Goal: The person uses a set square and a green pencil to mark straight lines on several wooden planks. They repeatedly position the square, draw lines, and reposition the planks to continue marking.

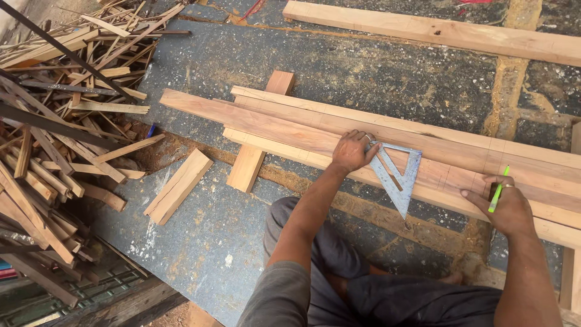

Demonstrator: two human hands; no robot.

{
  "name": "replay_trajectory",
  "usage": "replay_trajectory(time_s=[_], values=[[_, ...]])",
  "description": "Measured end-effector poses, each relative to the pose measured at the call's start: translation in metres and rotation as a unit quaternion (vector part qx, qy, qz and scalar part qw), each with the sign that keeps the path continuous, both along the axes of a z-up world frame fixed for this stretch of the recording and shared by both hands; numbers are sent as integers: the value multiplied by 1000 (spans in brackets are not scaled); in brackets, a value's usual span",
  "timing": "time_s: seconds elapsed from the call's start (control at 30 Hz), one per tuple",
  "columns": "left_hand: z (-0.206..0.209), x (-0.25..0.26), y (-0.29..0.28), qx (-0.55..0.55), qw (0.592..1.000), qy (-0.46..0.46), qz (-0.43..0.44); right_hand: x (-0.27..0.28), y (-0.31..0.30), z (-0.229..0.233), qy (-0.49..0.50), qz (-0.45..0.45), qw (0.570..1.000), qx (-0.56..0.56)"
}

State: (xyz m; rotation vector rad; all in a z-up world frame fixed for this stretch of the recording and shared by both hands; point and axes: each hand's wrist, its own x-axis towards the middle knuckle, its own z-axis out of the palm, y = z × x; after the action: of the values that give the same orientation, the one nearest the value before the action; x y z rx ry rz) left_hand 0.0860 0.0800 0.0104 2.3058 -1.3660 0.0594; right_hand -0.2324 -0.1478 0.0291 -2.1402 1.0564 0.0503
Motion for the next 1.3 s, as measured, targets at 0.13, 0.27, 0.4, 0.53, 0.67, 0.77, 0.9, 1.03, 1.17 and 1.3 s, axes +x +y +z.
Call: replay_trajectory(time_s=[0.13,0.27,0.4,0.53,0.67,0.77,0.9,1.03,1.17,1.3], values=[[-2,8,7,0,1000,8,5,5,-6,-25,-21,-40,999,26],[-1,-2,7,-48,998,-38,-8,-3,0,-27,-31,-45,998,16],[3,-8,18,-113,992,-49,-24,-5,6,-24,-90,-79,991,51],[14,-17,25,-146,985,-90,-33,-6,4,-21,-263,-101,951,125],[32,-17,26,-119,989,-86,-23,-11,3,-17,-268,-50,961,48],[41,-17,29,-130,989,-57,-38,-17,7,-13,-254,-21,967,18],[40,-20,6,-45,995,18,-83,-16,6,-2,-276,2,961,-8],[37,-41,-11,25,987,105,-121,-18,11,22,-174,-47,982,55],[40,-45,-18,16,982,125,-140,-21,8,35,-210,-20,977,41],[43,-41,-17,25,974,189,-119,-14,15,28,-363,18,927,90]])
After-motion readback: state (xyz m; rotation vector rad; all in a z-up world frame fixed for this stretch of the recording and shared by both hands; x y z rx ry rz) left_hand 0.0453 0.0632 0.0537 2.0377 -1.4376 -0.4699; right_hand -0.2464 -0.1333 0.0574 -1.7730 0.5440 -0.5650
